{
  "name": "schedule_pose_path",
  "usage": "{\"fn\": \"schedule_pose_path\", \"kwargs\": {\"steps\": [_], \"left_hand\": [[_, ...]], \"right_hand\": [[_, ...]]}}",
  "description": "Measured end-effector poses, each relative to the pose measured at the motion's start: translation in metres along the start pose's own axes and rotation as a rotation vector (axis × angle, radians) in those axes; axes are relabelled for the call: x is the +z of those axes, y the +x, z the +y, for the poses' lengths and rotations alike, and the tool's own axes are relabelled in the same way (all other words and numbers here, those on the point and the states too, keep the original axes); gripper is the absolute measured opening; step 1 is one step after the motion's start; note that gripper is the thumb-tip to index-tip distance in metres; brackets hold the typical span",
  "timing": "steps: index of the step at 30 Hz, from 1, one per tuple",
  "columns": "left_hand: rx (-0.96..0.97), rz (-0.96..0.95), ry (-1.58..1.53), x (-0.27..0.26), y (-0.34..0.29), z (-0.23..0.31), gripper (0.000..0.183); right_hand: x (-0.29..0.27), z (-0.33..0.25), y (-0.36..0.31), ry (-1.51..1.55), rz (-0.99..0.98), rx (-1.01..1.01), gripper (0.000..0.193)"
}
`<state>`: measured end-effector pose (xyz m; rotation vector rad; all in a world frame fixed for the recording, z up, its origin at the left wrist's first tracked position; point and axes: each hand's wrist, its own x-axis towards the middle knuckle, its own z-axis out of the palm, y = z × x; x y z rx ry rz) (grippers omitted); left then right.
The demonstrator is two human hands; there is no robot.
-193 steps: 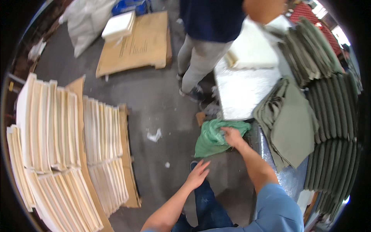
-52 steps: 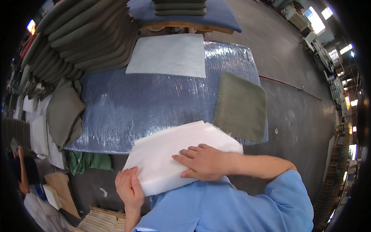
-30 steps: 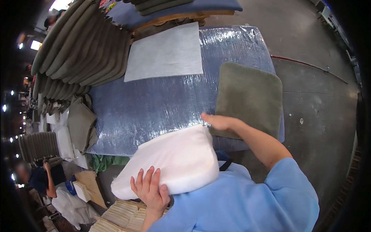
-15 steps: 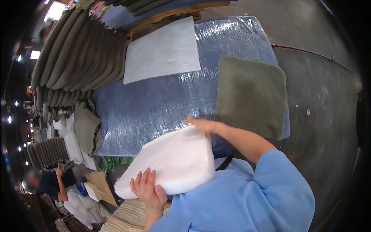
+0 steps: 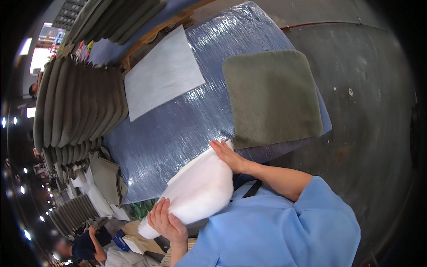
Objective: The person folds a white foam sheet on a table, repeatedly adjusting and compressing it by hand. The person then places the folded foam aside and picks up another foam sheet to repeat the process.
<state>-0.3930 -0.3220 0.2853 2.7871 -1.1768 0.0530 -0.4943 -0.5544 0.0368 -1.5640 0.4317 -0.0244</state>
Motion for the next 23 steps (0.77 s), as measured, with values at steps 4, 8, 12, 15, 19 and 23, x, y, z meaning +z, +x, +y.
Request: {"fn": "schedule_pose_path", "kwargs": {"steps": [4, 8, 12, 15, 19, 23], "left_hand": [[-0.020, -0.018, -0.054, 0.000, -0.001, -0.006, 0.048], [-0.011, 0.001, -0.052, 0.001, 0.006, -0.004, 0.049], [0.049, 0.007, -0.023, 0.000, 0.017, 0.000, 0.051], [0.039, 0.011, -0.029, -0.001, 0.018, 0.002, 0.052], [-0.022, 0.011, -0.082, 0.001, 0.015, -0.002, 0.052], [0.016, 0.002, -0.047, 0.002, 0.010, -0.002, 0.054]], "right_hand": [[-0.047, 0.014, 0.015, 0.424, 0.044, 0.042, 0.065], [-0.086, 0.038, -0.014, 0.111, 0.062, 0.063, 0.031], [-0.074, 0.046, -0.007, 0.215, 0.003, -0.010, 0.026], [-0.077, 0.036, 0.006, 0.181, -0.073, -0.040, 0.023], [-0.076, 0.035, 0.020, 0.139, -0.165, -0.097, 0.020], [-0.082, 0.035, 0.046, 0.186, -0.172, -0.036, 0.021]]}}
